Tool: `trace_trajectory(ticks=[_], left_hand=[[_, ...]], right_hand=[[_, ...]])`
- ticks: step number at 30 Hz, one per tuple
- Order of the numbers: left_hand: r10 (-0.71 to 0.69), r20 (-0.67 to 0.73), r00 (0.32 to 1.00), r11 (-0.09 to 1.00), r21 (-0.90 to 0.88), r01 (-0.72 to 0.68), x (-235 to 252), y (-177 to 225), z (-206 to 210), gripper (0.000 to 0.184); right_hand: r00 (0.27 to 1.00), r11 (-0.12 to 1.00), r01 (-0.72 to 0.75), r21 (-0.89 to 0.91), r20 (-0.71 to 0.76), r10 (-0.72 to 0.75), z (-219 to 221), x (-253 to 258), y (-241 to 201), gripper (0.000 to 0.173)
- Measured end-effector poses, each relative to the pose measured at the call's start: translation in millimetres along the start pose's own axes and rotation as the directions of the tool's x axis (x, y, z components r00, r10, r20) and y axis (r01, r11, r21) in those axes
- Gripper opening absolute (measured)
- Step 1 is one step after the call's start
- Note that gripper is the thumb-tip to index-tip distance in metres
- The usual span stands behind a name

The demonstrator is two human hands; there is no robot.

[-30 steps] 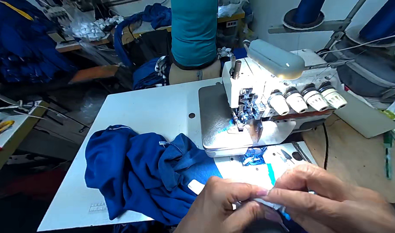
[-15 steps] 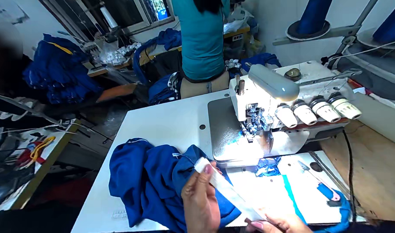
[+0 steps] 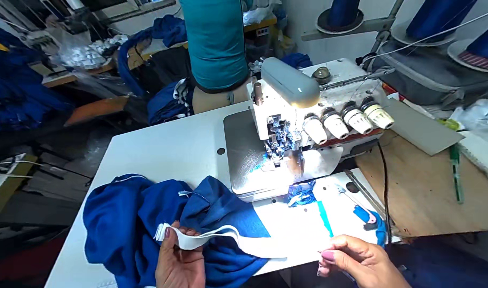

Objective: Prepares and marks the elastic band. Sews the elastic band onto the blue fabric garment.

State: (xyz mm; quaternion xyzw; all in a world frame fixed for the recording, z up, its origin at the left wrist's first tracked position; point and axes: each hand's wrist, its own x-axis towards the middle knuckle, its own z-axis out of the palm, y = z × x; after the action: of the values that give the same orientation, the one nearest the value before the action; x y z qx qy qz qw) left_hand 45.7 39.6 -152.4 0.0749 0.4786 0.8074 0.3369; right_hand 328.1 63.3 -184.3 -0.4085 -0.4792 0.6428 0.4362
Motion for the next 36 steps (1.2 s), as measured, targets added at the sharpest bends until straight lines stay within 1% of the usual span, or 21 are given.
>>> trace_trajectory(ticks=[2, 3, 4, 6, 7, 8, 9, 10, 11, 12, 13, 15, 16, 19, 22, 24, 25, 27, 30, 34, 36], left_hand=[[-0.015, 0.018, 1.0, 1.0, -0.005, 0.015, -5.6, -3.2, -0.4, 0.043], [-0.011, 0.04, 0.999, 1.0, 0.005, 0.01, -10.5, -4.6, 0.0, 0.042], [0.005, 0.078, 0.997, 1.0, 0.029, -0.007, -17.3, -5.6, 1.9, 0.04], [0.063, 0.238, 0.969, 0.994, 0.075, -0.083, -37.0, -8.2, 6.5, 0.031], [0.089, 0.36, 0.929, 0.987, 0.092, -0.13, -47.1, -10.1, 7.7, 0.024], [0.12, 0.483, 0.867, 0.976, 0.104, -0.193, -55.0, -10.5, 9.5, 0.02], [0.167, 0.575, 0.801, 0.957, 0.102, -0.273, -59.8, -9.0, 11.9, 0.02], [0.224, 0.63, 0.744, 0.925, 0.104, -0.366, -61.0, -4.1, 14.0, 0.021], [0.277, 0.648, 0.71, 0.89, 0.104, -0.443, -59.2, 4.5, 15.9, 0.022], [0.319, 0.633, 0.705, 0.872, 0.096, -0.481, -55.4, 15.2, 17.5, 0.022], [0.347, 0.591, 0.728, 0.872, 0.084, -0.483, -50.3, 26.2, 18.6, 0.022], [0.379, 0.423, 0.823, 0.889, 0.078, -0.45, -37.2, 38.5, 18.1, 0.019], [0.384, 0.332, 0.862, 0.898, 0.081, -0.431, -29.6, 38.5, 15.6, 0.02], [0.334, 0.13, 0.933, 0.931, 0.109, -0.349, -10.7, 27.3, 6.4, 0.029], [0.235, 0.012, 0.972, 0.962, 0.14, -0.234, -2.7, 13.0, -2.8, 0.032], [0.177, -0.04, 0.983, 0.973, 0.155, -0.169, -3.5, 5.6, -5.9, 0.033], [0.153, -0.057, 0.987, 0.978, 0.155, -0.143, -5.1, 3.0, -6.5, 0.034], [0.109, -0.076, 0.991, 0.986, 0.132, -0.098, -7.8, -0.5, -8.5, 0.036], [0.051, -0.073, 0.996, 0.997, 0.065, -0.047, -9.6, -3.8, -16.1, 0.039], [-0.018, -0.047, 0.999, 0.993, -0.118, 0.012, -13.3, -3.1, -25.9, 0.049], [-0.022, -0.014, 1.0, 0.994, -0.106, 0.02, -11.8, -0.4, -36.1, 0.05]], right_hand=[[0.988, 0.953, 0.138, -0.271, -0.024, -0.15, 3.7, 1.8, 11.9, 0.01], [0.968, 0.875, 0.231, -0.426, 0.012, -0.25, 6.0, 4.4, 19.1, 0.024], [0.938, 0.787, 0.326, -0.524, 0.074, -0.339, 10.9, 8.9, 22.9, 0.043], [0.863, 0.648, 0.488, -0.585, 0.209, -0.461, 32.6, 18.9, 17.5, 0.071], [0.826, 0.605, 0.552, -0.574, 0.276, -0.491, 46.3, 23.1, 11.8, 0.078], [0.791, 0.589, 0.607, -0.533, 0.339, -0.509, 59.9, 27.1, 5.7, 0.08], [0.752, 0.594, 0.66, -0.46, 0.403, -0.522, 71.3, 31.8, 1.0, 0.074], [0.715, 0.615, 0.695, -0.372, 0.444, -0.54, 80.7, 35.4, -1.9, 0.059], [0.693, 0.64, 0.709, -0.298, 0.464, -0.552, 86.6, 36.3, -3.4, 0.039], [0.69, 0.67, 0.699, -0.249, 0.479, -0.542, 87.8, 35.2, -3.4, 0.022], [0.711, 0.715, 0.658, -0.236, 0.507, -0.487, 84.1, 31.7, -4.7, 0.014], [0.765, 0.827, 0.509, -0.238, 0.565, -0.309, 69.4, 24.2, -5.5, 0.016], [0.771, 0.865, 0.442, -0.238, 0.593, -0.231, 60.4, 21.2, -2.8, 0.017], [0.784, 0.905, 0.343, -0.254, 0.608, -0.126, 35.5, 13.8, 9.4, 0.02], [0.878, 0.949, 0.18, -0.259, 0.477, -0.036, 20.0, 5.8, 11.4, 0.019], [0.945, 0.99, 0.002, -0.141, 0.325, 0.044, 19.9, 0.5, 5.0, 0.01], [0.966, 0.997, -0.055, -0.062, 0.249, 0.069, 21.4, -1.3, 3.4, 0.011], [0.988, 0.996, -0.076, 0.057, 0.138, 0.067, 23.0, -1.5, 3.1, 0.019], [0.996, 0.988, -0.065, 0.138, 0.062, 0.057, 24.4, -0.4, 4.6, 0.016], [1.0, 1.0, 0.012, -0.027, -0.016, -0.012, 24.2, -0.4, 11.0, 0.017], [0.994, 0.986, 0.071, -0.15, -0.073, -0.082, 24.1, 0.0, 15.7, 0.016]])
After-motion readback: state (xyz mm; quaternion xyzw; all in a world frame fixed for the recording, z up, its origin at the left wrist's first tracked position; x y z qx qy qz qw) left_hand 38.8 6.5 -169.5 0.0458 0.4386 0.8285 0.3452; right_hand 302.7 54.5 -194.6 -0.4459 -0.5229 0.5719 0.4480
